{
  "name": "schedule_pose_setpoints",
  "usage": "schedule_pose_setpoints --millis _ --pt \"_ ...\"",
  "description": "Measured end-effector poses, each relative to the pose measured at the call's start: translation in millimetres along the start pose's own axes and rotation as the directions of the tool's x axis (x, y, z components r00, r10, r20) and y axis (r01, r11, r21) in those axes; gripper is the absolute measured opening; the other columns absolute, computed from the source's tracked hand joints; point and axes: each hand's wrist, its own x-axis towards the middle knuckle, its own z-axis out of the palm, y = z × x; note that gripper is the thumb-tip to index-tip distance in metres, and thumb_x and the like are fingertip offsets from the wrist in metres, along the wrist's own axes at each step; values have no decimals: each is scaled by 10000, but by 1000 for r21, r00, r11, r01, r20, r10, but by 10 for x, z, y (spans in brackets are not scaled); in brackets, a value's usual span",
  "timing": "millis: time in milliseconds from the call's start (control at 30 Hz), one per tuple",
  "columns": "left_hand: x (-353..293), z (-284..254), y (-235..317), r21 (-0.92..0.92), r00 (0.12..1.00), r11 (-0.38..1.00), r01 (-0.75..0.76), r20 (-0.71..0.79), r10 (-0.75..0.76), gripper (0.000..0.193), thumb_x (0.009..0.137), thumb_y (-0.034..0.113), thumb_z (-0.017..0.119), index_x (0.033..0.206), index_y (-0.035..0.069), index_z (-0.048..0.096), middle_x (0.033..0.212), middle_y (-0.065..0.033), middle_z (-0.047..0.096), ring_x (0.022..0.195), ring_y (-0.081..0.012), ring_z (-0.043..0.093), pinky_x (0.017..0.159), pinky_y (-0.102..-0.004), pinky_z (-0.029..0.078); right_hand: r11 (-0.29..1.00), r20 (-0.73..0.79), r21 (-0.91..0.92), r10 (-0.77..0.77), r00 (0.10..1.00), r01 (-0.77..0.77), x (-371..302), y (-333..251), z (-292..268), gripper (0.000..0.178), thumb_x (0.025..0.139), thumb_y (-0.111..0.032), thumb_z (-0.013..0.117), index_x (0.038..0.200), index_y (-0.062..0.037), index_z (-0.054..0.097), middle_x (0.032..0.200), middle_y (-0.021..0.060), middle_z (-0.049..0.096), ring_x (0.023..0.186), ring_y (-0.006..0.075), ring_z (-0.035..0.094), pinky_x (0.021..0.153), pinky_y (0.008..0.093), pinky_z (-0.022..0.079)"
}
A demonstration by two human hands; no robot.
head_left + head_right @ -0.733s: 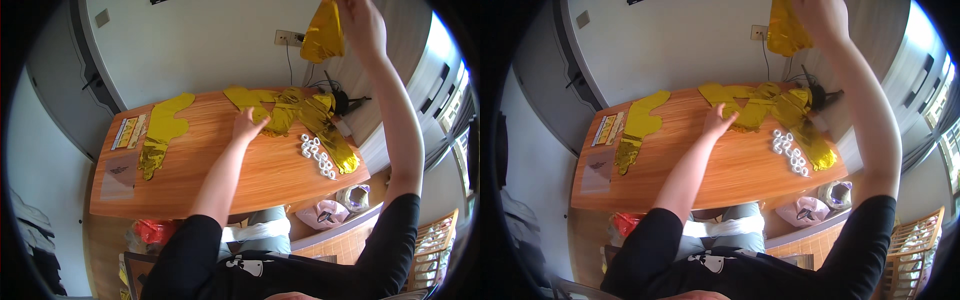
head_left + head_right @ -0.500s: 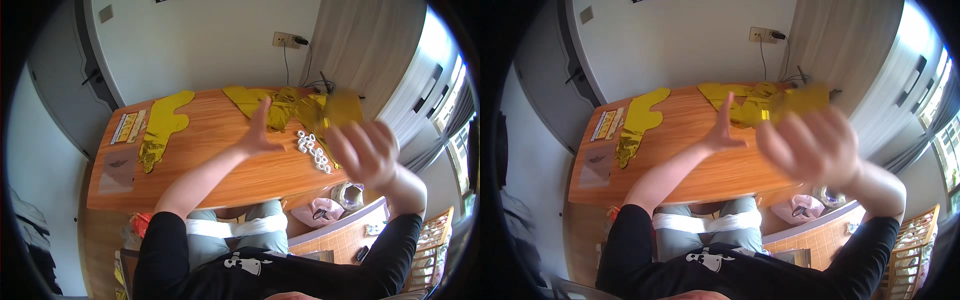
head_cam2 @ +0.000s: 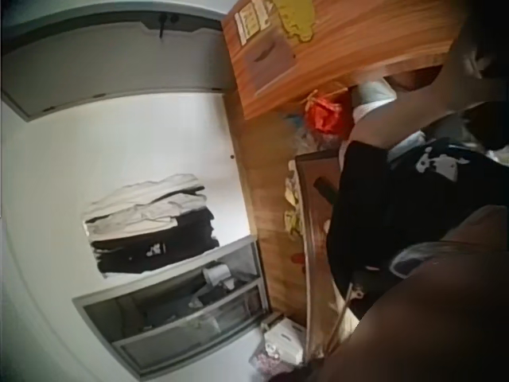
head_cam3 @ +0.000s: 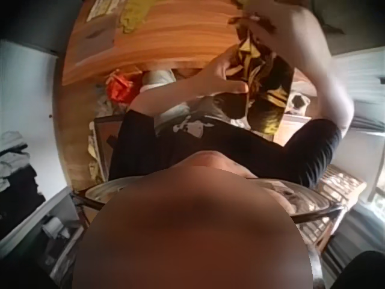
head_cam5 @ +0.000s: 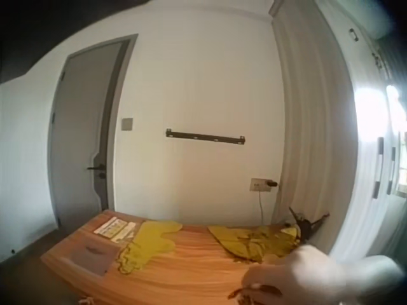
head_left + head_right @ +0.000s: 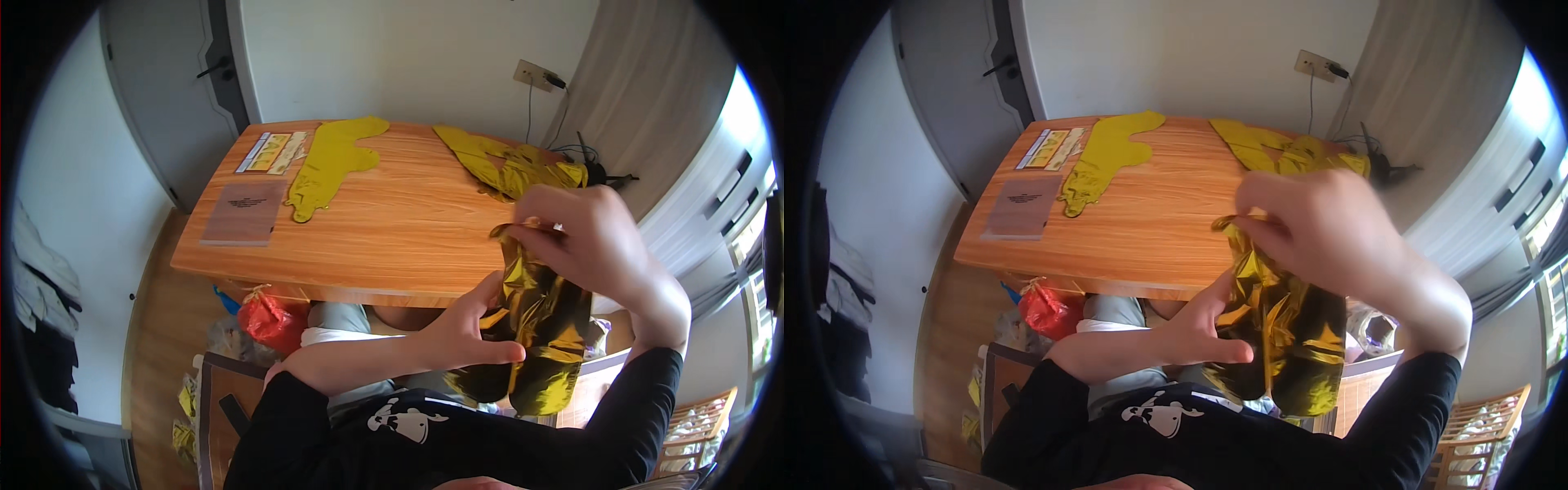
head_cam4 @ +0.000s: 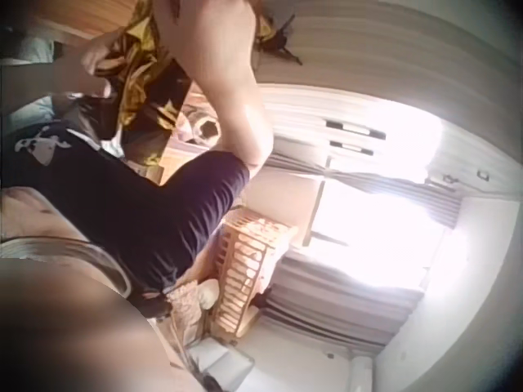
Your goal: Folding a yellow foil character balloon on a wooden desk.
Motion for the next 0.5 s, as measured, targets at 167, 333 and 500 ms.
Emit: schedule_pose_setpoints --millis 167,333,500 --pt "-164 -388 -142 -3 908 917 400 -135 -396 480 901 292 809 1259 41 612 1048 -50 704 926 -143 666 824 -320 552 992 207 79 -109 972 94 488 495 700 181 862 -157 780 1004 -90 690 717 64 672 649 270 679 632 341 545" --pt "52 -1267 -489 318 810 777 544 -440 -387 427 877 271 832 1175 14 666 964 -48 747 802 -144 691 740 -329 558 937 -151 -311 -215 965 160 594 1132 1508 420 879 -299 759 1226 -101 629 1248 130 624 1113 309 631 943 440 514" --pt "280 -2249 -588 467 739 580 667 -508 -441 393 870 103 812 1203 4 629 1006 -59 738 857 -138 693 761 -291 551 993 254 10 113 961 -120 -13 1017 2210 416 947 -402 637 1246 -114 653 1138 162 686 1025 339 680 856 455 558"
